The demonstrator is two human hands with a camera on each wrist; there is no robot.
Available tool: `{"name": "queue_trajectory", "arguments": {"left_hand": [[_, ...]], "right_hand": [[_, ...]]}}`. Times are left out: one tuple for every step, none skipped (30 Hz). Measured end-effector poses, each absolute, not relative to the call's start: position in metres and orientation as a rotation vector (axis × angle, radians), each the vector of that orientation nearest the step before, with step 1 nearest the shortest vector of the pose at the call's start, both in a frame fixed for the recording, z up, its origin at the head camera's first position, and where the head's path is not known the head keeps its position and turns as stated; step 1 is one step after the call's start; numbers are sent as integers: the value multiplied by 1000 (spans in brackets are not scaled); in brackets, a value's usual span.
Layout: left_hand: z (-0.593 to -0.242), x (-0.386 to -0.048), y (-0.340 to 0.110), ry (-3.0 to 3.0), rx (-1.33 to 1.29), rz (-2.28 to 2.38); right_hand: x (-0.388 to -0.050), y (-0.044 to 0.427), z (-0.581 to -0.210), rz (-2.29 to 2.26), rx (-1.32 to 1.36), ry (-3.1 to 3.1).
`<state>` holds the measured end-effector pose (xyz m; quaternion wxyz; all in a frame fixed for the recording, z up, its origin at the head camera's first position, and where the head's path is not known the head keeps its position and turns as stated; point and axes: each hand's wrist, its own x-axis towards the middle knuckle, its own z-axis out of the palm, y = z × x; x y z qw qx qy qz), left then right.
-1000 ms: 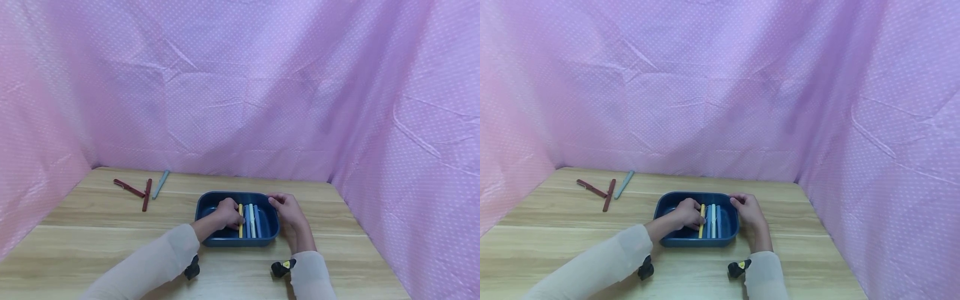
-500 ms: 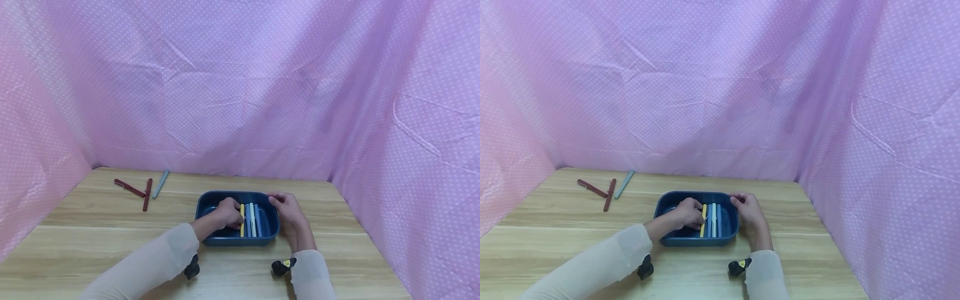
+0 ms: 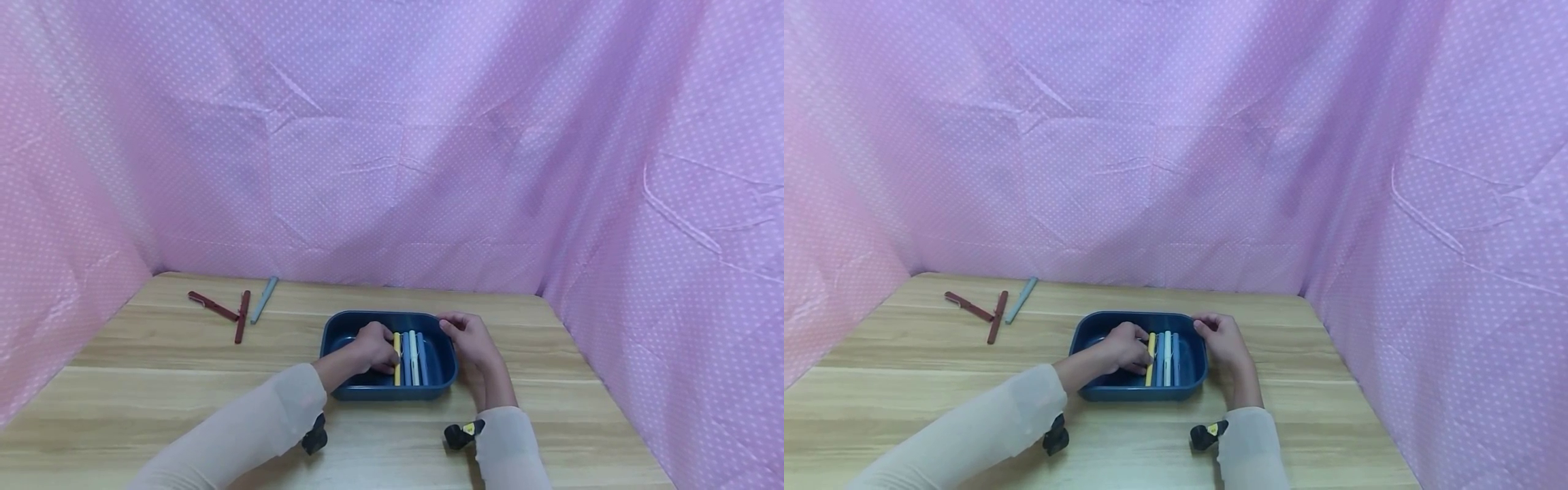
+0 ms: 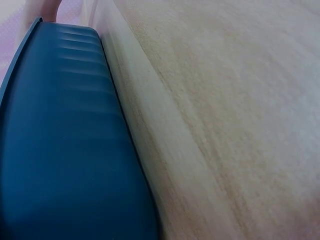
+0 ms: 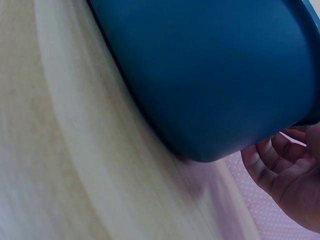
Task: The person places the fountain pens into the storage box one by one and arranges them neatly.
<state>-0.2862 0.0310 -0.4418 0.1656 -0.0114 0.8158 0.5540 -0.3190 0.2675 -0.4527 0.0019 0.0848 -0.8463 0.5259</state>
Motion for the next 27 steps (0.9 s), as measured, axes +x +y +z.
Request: {"name": "queue_trajectory", "arguments": {"left_hand": [[-442,-286,31,2321,-34,1583],[-442,-286,31,2321,-34,1585],[-443,-286,31,2318,-34,1588],[-443,-286,30,2315,-36,1590],[-443,-286,30,2311,-37,1592],[-443,-286,29,2302,-32,1599],[-443,-287,29,2294,-25,1606],[-444,-287,28,2286,-18,1614],[-443,-287,27,2277,-11,1623],[-443,-288,26,2268,-3,1632],[-443,-288,24,2261,6,1639],[-442,-289,23,2255,14,1647],[-442,-290,22,2256,20,1648],[-441,-291,21,2259,22,1647],[-440,-291,20,2260,25,1648],[-439,-292,19,2261,26,1649],[-438,-292,17,2260,26,1654],[-437,-293,16,2258,28,1660],[-435,-294,15,2258,28,1665],[-434,-294,14,2258,31,1670],[-432,-294,13,2255,34,1677],[-431,-294,12,2253,36,1681],[-429,-294,11,2253,40,1681],[-428,-294,9,2259,48,1676],[-426,-294,8,2268,55,1665],[-425,-293,6,2273,62,1656],[-424,-293,5,2278,66,1646]], "right_hand": [[-319,268,-453,1647,268,-2657],[-320,268,-453,1647,270,-2657],[-320,268,-454,1644,273,-2657],[-320,268,-454,1647,274,-2656],[-320,268,-454,1645,280,-2656],[-320,268,-454,1645,283,-2655],[-320,268,-454,1645,286,-2655],[-321,268,-455,1645,290,-2653],[-321,268,-455,1644,295,-2653],[-321,268,-455,1643,298,-2652],[-321,268,-455,1644,300,-2649],[-322,267,-456,1647,299,-2647],[-322,267,-456,1649,300,-2643],[-322,267,-456,1648,302,-2641],[-322,267,-456,1648,303,-2640],[-322,267,-456,1647,304,-2639],[-321,267,-456,1648,305,-2637],[-321,267,-455,1647,305,-2637],[-321,267,-455,1646,305,-2637],[-321,267,-455,1644,304,-2638],[-321,267,-455,1645,301,-2637],[-322,267,-455,1648,298,-2637],[-321,267,-455,1650,295,-2635],[-322,268,-456,1651,292,-2637],[-322,268,-456,1654,291,-2637],[-322,268,-456,1654,292,-2637],[-322,268,-456,1655,293,-2636]]}}
